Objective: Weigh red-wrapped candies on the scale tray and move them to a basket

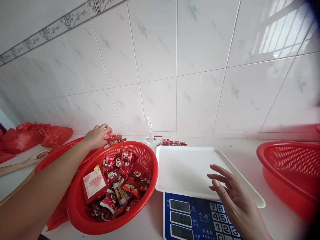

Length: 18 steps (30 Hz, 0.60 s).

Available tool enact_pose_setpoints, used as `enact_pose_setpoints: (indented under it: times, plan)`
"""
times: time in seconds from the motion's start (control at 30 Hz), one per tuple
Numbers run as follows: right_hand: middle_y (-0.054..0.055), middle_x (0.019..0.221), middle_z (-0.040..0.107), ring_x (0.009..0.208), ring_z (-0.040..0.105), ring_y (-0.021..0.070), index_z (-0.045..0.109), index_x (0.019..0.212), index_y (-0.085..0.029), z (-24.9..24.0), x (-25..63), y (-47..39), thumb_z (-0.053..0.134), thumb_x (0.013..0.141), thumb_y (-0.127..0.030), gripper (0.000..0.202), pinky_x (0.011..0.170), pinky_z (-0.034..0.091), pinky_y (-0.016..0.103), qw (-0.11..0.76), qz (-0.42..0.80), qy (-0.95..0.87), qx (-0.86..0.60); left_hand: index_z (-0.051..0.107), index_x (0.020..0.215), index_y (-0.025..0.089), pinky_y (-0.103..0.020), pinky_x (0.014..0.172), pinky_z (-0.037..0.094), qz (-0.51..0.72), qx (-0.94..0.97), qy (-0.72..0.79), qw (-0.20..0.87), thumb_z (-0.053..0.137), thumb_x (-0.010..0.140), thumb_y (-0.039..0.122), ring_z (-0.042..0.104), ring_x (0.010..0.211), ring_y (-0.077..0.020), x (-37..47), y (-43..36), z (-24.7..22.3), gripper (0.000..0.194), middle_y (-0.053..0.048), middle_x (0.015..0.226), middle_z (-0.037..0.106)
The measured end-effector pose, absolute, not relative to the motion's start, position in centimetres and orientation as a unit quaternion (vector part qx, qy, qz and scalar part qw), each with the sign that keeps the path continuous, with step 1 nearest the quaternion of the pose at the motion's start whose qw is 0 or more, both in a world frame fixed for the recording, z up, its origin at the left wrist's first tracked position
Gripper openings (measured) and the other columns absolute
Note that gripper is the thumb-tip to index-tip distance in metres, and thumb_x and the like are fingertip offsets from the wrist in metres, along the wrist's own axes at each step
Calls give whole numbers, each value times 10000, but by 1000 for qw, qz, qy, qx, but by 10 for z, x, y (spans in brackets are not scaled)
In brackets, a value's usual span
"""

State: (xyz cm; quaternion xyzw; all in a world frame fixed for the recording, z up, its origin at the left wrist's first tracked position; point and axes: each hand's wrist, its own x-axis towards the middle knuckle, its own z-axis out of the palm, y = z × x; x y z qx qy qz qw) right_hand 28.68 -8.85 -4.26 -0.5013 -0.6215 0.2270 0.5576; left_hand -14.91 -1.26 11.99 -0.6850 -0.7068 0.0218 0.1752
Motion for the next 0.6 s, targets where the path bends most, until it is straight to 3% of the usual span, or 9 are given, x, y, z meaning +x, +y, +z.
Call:
enact_pose_setpoints:
  times: [0.13,0.2,0.3,0.43,0.53,0.6]
  plan:
    - [101,1008,643,875,660,228,519,1216,-264,-41,284,-90,494,846,-538,461,610,592,317,557,223,-612,-515,398,1345,273,-574,929,342,68,-610,-764,197,545,752,217,232,1323,-395,-200,-22,104,613,-95,1526,194]
    - [104,1011,641,859,663,228,516,1220,-259,-42,284,-90,500,838,-546,478,580,587,299,555,229,-611,-516,405,1344,269,-656,974,229,68,-579,-787,203,591,754,231,124,1371,-405,-211,-23,97,620,-106,1539,167]
    - [103,1011,640,850,665,232,514,1221,-263,-42,285,-91,503,831,-555,487,561,582,296,547,240,-609,-522,465,1297,199,-670,1009,148,32,-577,-794,187,598,759,218,91,1382,-414,-206,-18,89,554,-153,1527,190]
    - [100,1043,634,916,649,244,498,1239,-279,-43,286,-92,507,840,-535,474,596,582,306,541,254,-611,-519,478,1280,89,-554,1071,161,-44,-689,-719,80,492,842,283,206,1351,-399,-157,-10,77,479,-177,1411,399]
    - [100,1040,632,929,644,240,490,1249,-277,-43,286,-92,504,851,-520,466,633,583,320,540,254,-613,-518,523,1252,192,-370,1031,328,-19,-764,-645,-6,471,862,390,440,1238,-273,-107,-11,59,441,-66,1320,531]
    - [100,1036,630,933,640,236,484,1253,-276,-44,286,-91,498,858,-513,460,665,584,338,539,251,-617,-515,566,1208,242,-319,944,420,36,-795,-599,-87,572,779,481,544,1133,-248,-77,-16,46,492,-47,1270,579]
